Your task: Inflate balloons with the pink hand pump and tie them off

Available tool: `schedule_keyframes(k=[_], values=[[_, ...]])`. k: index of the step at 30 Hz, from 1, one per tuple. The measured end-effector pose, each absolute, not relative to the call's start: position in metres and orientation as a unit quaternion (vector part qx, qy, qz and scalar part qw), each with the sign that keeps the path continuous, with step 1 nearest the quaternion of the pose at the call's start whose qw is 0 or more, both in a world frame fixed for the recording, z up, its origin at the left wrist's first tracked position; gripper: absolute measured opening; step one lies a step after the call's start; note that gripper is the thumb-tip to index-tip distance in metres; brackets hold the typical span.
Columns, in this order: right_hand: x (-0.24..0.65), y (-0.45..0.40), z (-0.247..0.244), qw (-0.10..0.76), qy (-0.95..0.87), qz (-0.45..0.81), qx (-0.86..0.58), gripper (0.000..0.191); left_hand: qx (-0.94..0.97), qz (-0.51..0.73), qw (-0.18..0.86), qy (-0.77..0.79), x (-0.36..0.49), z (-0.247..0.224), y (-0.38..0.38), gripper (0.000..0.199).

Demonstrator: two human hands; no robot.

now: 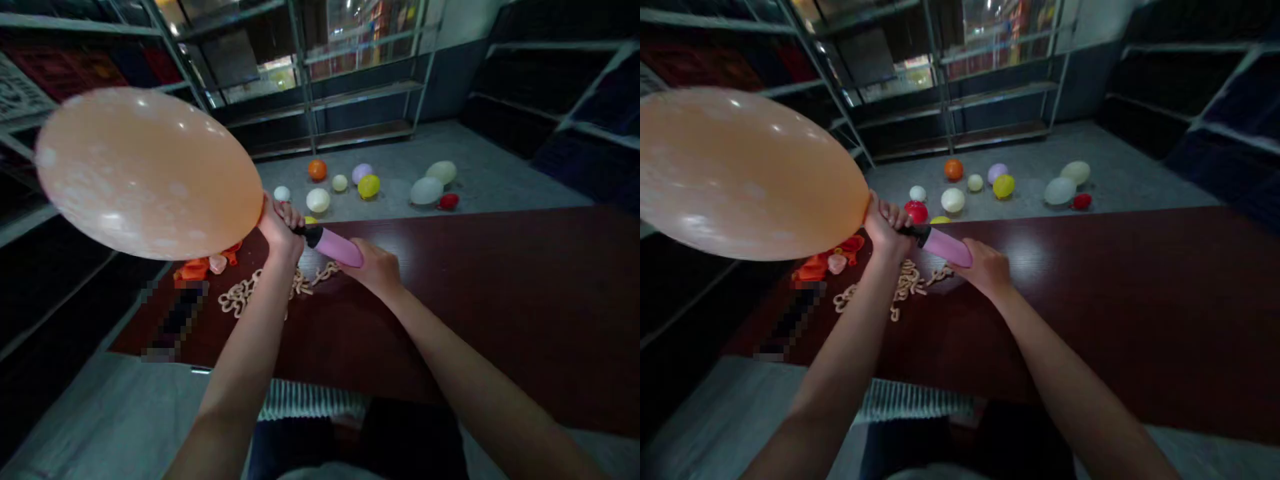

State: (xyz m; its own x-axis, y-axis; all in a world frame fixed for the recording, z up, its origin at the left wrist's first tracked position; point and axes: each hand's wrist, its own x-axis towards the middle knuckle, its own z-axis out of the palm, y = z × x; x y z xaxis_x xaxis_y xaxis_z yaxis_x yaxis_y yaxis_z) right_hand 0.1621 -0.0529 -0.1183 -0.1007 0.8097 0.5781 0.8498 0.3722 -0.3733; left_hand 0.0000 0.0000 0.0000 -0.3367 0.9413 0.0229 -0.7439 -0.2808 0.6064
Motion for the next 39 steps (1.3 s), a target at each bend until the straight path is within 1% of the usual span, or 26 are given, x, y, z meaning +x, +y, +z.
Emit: schedule_keyframes(k=[4,8,13,17,21,26,29,33,35,39], values=[[0.161,-0.054,-0.121,0.355,-0.762,-0.035,-0.54,0.045,0.178,0.795,0.513,0.27,-0.038,-0.003,-0.013,0.063],[0.161,-0.053,-0.124,0.348,-0.78,-0.035,-0.519,0.04,0.151,0.813,0.492,0.271,-0.072,0.002,-0.024,0.058],[0.161,-0.052,-0.129,0.344,-0.792,-0.045,-0.502,0.042,0.153,0.818,0.474,0.287,-0.108,0.024,-0.037,0.056],[0.161,-0.051,-0.129,0.351,-0.794,-0.032,-0.495,0.043,0.202,0.816,0.467,0.273,-0.118,0.047,-0.043,0.054],[0.163,-0.051,-0.129,0.384,-0.774,-0.021,-0.503,0.046,0.258,0.816,0.452,0.252,-0.099,0.069,-0.039,0.055],[0.167,-0.048,-0.126,0.412,-0.732,0.011,-0.542,0.044,0.319,0.804,0.444,0.236,-0.051,0.093,-0.021,0.055],[0.168,-0.046,-0.123,0.425,-0.706,0.032,-0.566,0.042,0.359,0.793,0.433,0.235,-0.022,0.1,-0.004,0.057],[0.168,-0.045,-0.121,0.428,-0.67,0.048,-0.604,0.039,0.405,0.755,0.446,0.26,0.018,0.083,0.016,0.057],[0.168,-0.044,-0.121,0.427,-0.66,0.049,-0.617,0.04,0.413,0.732,0.462,0.283,0.037,0.064,0.022,0.057],[0.169,-0.043,-0.122,0.409,-0.65,0.045,-0.64,0.042,0.387,0.724,0.472,0.322,0.061,0.028,0.028,0.061]])
